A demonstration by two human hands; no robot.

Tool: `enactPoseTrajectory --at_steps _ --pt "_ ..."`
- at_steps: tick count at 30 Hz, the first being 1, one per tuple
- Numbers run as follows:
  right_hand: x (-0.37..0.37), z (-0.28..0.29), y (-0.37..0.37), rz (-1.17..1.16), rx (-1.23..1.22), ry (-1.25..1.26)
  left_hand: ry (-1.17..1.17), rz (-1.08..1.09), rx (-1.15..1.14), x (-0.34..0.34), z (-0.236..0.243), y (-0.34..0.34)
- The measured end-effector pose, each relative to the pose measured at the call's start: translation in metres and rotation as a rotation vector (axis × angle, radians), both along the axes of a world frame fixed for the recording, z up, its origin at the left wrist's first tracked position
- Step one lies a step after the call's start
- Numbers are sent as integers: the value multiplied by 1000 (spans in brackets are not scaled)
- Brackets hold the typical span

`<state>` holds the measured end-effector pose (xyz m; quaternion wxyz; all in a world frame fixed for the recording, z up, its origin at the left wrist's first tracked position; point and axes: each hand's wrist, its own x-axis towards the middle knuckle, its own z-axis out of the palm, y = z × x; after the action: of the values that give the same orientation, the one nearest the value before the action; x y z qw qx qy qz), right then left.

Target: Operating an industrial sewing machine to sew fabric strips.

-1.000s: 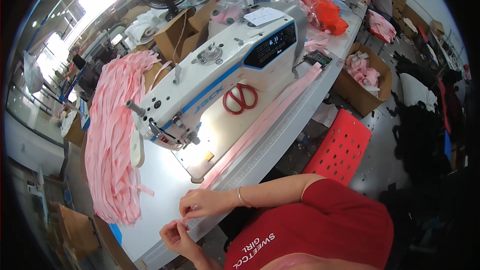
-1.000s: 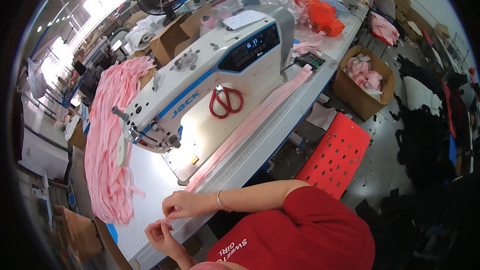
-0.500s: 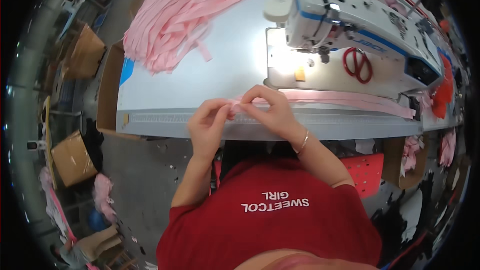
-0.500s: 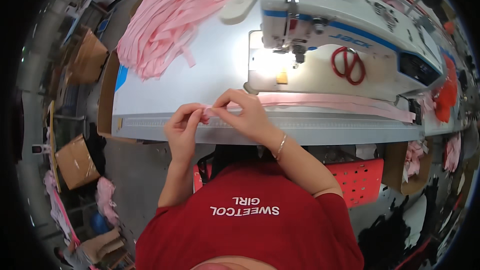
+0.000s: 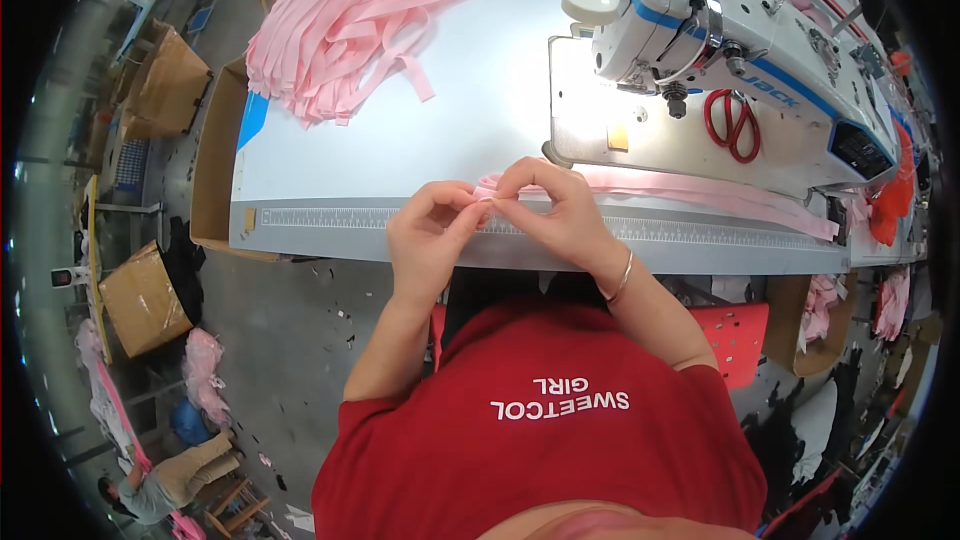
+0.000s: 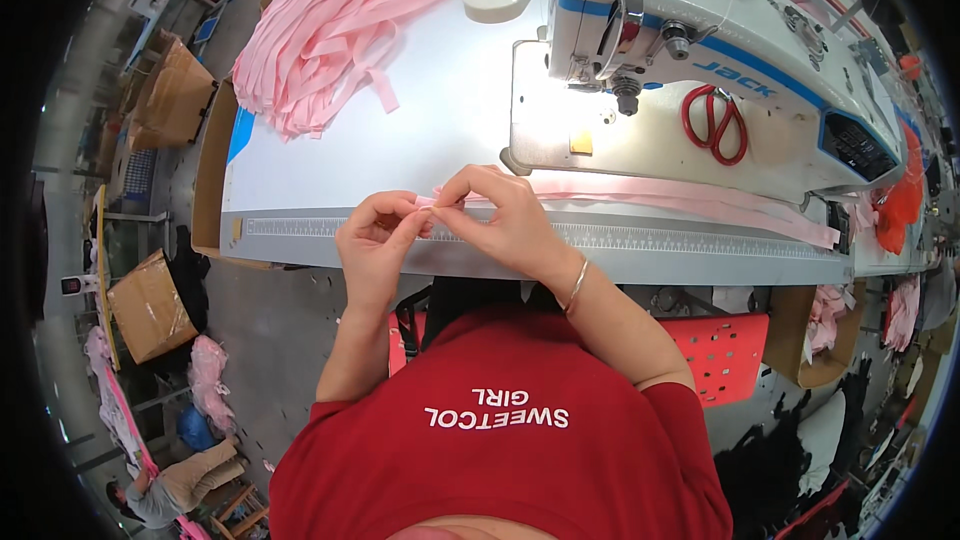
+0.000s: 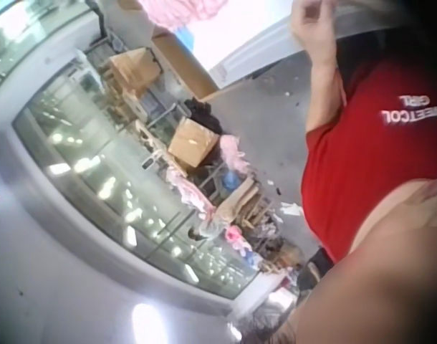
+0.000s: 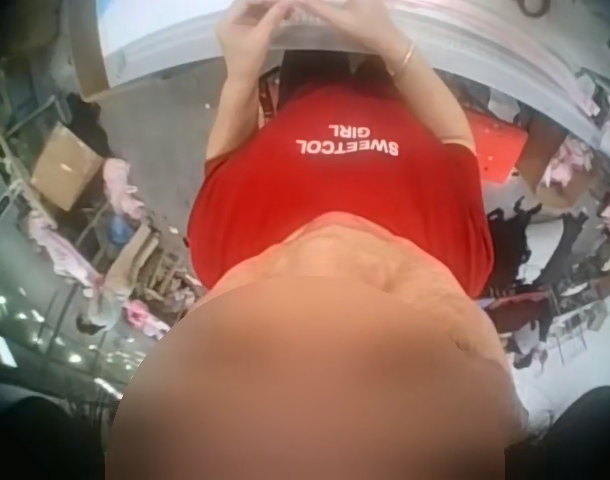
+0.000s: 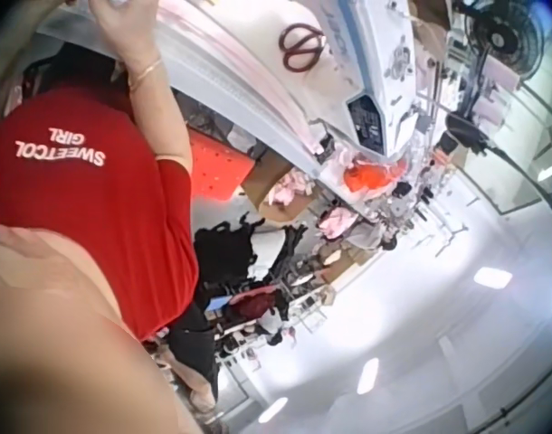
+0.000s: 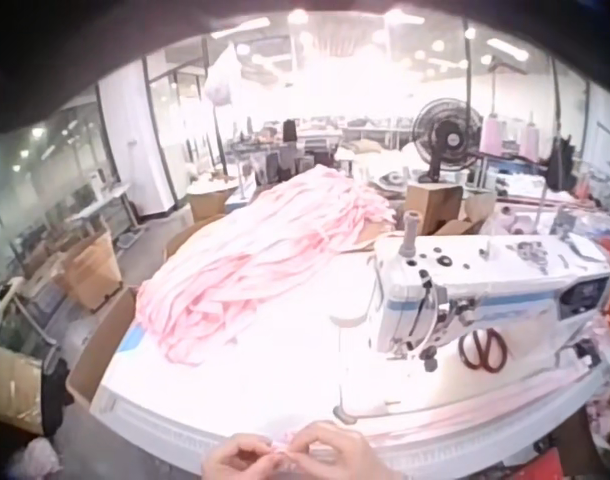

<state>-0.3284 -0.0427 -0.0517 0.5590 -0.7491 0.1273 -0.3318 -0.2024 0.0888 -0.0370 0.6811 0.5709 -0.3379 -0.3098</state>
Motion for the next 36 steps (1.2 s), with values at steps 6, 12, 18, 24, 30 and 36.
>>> enactPoseTrajectory --at_steps 6,12,18,24,30,36 --pt "1 -4 -2 40 43 -41 56 -39 5 3 -1 3" --pt "1 -4 -2 67 38 -49 67 -24 -4 2 1 4" --pt "1 -6 -1 77 61 -57 62 -17 -4 2 0 4" --pt "-3 1 -4 130 105 46 74 24 10 3 2 2" --pt "-5 0 -3 66 11 20 -61 80 156 2 -2 -2" --pt "1 -2 5 123 87 -54 -31 170 118 4 -10 8"
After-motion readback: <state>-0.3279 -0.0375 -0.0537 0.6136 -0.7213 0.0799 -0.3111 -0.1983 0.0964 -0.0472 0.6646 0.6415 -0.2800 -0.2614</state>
